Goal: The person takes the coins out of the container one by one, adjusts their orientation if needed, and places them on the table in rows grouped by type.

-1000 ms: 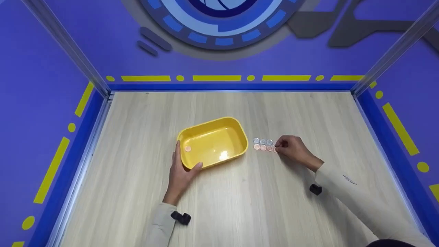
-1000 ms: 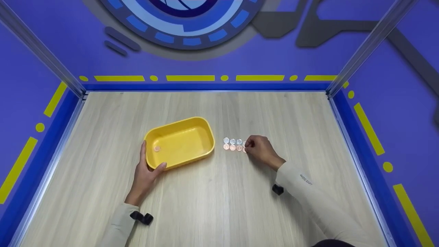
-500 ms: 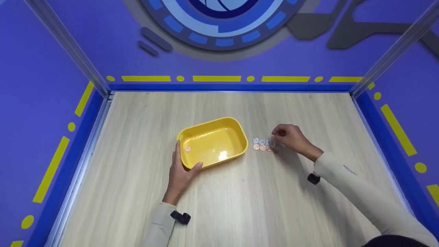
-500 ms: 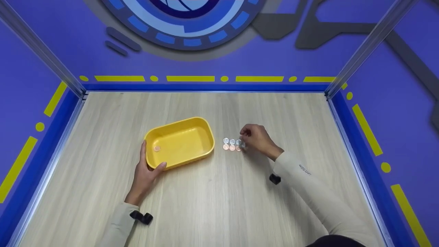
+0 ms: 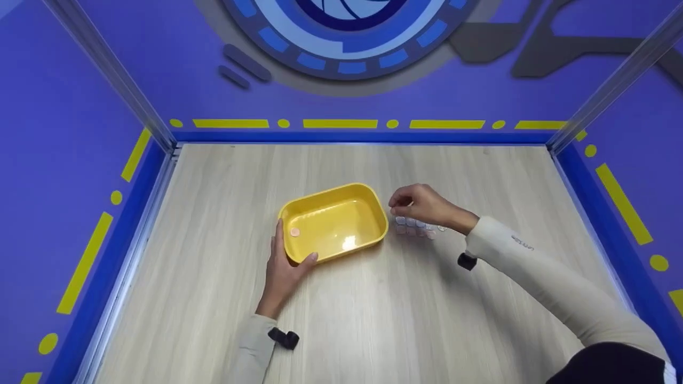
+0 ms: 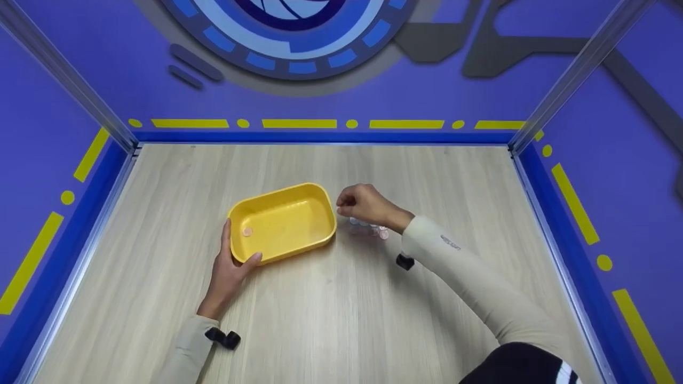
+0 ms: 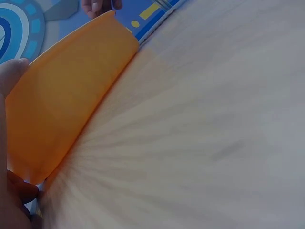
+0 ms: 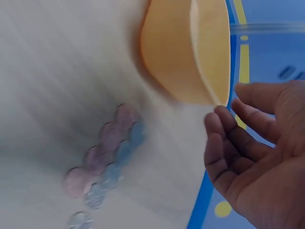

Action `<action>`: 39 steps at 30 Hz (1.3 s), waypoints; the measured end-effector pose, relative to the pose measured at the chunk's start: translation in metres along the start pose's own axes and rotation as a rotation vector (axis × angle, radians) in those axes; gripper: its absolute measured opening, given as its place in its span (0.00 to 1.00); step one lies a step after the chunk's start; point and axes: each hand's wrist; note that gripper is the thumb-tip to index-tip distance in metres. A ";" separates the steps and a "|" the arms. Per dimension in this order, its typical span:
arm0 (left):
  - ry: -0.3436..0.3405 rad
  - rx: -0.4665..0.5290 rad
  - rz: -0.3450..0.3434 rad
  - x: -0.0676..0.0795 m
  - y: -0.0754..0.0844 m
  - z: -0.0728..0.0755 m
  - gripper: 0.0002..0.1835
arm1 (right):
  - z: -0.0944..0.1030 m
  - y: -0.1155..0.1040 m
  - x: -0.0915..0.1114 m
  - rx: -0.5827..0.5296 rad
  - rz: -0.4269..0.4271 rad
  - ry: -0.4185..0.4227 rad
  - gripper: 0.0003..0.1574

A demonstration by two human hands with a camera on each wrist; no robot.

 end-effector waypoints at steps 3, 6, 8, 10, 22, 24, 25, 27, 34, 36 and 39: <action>-0.001 -0.002 -0.006 0.000 0.001 0.000 0.64 | -0.005 -0.010 -0.010 0.036 0.008 -0.083 0.10; 0.000 -0.004 -0.014 -0.001 0.002 -0.001 0.64 | -0.011 -0.018 -0.019 0.084 0.022 -0.135 0.11; 0.004 -0.006 -0.022 -0.002 0.003 -0.002 0.64 | -0.014 -0.022 -0.024 0.107 0.029 -0.155 0.12; 0.004 -0.005 -0.026 -0.002 0.003 -0.003 0.64 | -0.017 -0.023 -0.028 0.118 0.035 -0.166 0.12; -0.008 0.017 -0.017 0.000 0.005 -0.005 0.64 | -0.043 -0.032 -0.058 0.126 0.075 -0.245 0.14; -0.013 0.015 -0.010 0.000 0.005 -0.005 0.65 | -0.048 -0.033 -0.064 0.124 0.086 -0.268 0.15; -0.013 0.012 -0.007 0.000 0.005 -0.005 0.65 | -0.051 -0.034 -0.067 0.124 0.089 -0.279 0.16; -0.010 0.004 -0.006 0.000 0.005 -0.004 0.64 | -0.056 -0.036 -0.074 0.121 0.099 -0.306 0.16; -0.016 -0.001 -0.003 -0.001 0.003 0.000 0.64 | -0.071 -0.043 -0.095 0.156 0.132 -0.378 0.18; -0.021 0.000 0.002 -0.001 0.003 0.001 0.64 | -0.076 -0.044 -0.101 0.183 0.130 -0.393 0.19; -0.025 0.002 0.015 0.000 0.001 0.002 0.65 | -0.084 -0.045 -0.108 0.197 0.134 -0.420 0.20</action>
Point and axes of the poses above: each hand's wrist, its own x-axis away from the middle knuckle, its own z-axis out of the back of the hand, y = z × x, and after that the axes turned 15 degrees about -x, right-handed
